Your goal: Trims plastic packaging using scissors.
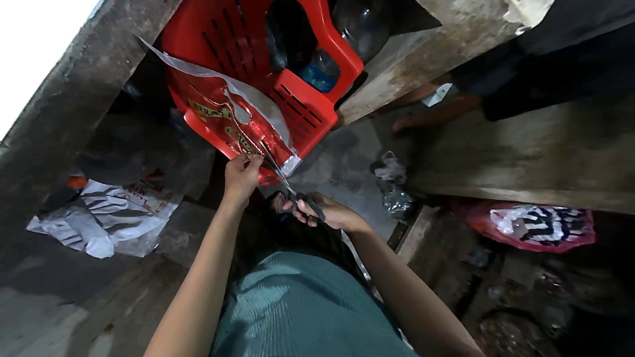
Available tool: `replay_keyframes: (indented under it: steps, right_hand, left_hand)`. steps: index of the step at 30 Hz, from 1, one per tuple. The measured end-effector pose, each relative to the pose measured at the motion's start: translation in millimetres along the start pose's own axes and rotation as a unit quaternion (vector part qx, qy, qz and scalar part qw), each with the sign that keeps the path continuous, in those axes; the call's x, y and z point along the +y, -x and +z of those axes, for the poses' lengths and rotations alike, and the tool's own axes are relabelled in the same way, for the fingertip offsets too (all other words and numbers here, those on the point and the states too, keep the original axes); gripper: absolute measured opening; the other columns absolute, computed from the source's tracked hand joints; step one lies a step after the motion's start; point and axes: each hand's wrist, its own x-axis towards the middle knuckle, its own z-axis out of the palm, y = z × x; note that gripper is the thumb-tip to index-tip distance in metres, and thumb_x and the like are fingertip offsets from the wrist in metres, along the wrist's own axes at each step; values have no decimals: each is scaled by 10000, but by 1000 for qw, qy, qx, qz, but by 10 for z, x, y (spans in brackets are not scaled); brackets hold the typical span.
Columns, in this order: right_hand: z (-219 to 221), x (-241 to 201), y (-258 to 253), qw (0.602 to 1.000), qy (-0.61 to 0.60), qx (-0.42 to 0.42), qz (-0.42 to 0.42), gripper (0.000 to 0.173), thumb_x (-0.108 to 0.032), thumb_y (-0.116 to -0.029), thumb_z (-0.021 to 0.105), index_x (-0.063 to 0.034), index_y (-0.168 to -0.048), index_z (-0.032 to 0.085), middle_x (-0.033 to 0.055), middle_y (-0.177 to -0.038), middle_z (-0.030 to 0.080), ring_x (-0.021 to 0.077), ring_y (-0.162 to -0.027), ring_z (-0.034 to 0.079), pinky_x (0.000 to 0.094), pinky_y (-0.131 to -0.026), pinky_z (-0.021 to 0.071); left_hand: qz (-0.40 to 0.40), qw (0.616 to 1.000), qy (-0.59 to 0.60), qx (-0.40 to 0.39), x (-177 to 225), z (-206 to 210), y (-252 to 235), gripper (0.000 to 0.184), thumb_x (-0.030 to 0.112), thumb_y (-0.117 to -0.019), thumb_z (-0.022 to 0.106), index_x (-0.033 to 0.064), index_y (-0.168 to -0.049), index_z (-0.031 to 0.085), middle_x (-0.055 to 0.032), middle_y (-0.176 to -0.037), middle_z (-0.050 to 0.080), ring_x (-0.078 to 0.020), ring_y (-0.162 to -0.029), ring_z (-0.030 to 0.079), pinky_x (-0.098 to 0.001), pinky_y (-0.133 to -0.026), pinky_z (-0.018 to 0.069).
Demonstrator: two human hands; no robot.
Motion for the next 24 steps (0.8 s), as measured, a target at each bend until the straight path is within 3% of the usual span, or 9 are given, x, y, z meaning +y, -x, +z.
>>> replay_keyframes:
  steps: [4,7,14,18,21,24]
  right_hand:
    - [24,-90,-124,1000,-11,21,0,341,-403,-1003,570,-97,-1119,666,-96,-753,607,-17,-608,551,142,-535,465]
    - [44,-114,-251,999,-19,27,-16,344,-429,-989,592,-106,-1089,658,-94,-744,595,-16,-593,536,138,-521,446]
    - [106,-128,-390,998,-38,47,-28,336,-439,-957,631,-107,-1008,636,-83,-718,607,-17,-560,532,135,-488,426]
    - [163,-38,-375,994,-61,63,-58,412,-533,-885,706,-132,-954,642,-94,-703,615,-17,-570,551,133,-507,442]
    - [163,34,-383,991,-84,69,-79,443,-573,-860,722,-138,-924,673,-88,-673,623,-9,-549,559,142,-501,454]
    - [121,46,-371,991,-96,52,-78,532,-649,-850,711,-131,-970,688,-87,-675,629,-5,-558,564,141,-510,457]
  left_hand:
    - [46,998,-52,-8,-26,-28,-31,166,97,-1022,541,-20,-1036,657,-118,-1017,623,-151,-928,574,-351,-832,462]
    - [65,994,-92,-6,-9,-36,-15,164,114,-1025,551,-9,-1037,659,-138,-1040,617,-183,-953,595,-376,-861,483]
    - [87,980,-177,-12,80,-38,37,169,97,-1041,537,-23,-1113,631,-145,-978,659,-195,-857,632,-392,-806,516]
    - [96,982,-166,-5,43,0,53,175,87,-1039,535,-35,-1109,639,-157,-999,669,-201,-904,649,-391,-848,525]
    - [93,983,-160,3,37,13,90,165,91,-1039,535,-23,-1100,637,-134,-964,652,-170,-830,623,-355,-788,519]
    - [78,987,-140,-12,-9,-30,141,154,104,-1043,533,-1,-1080,639,-97,-937,650,-141,-794,612,-330,-750,515]
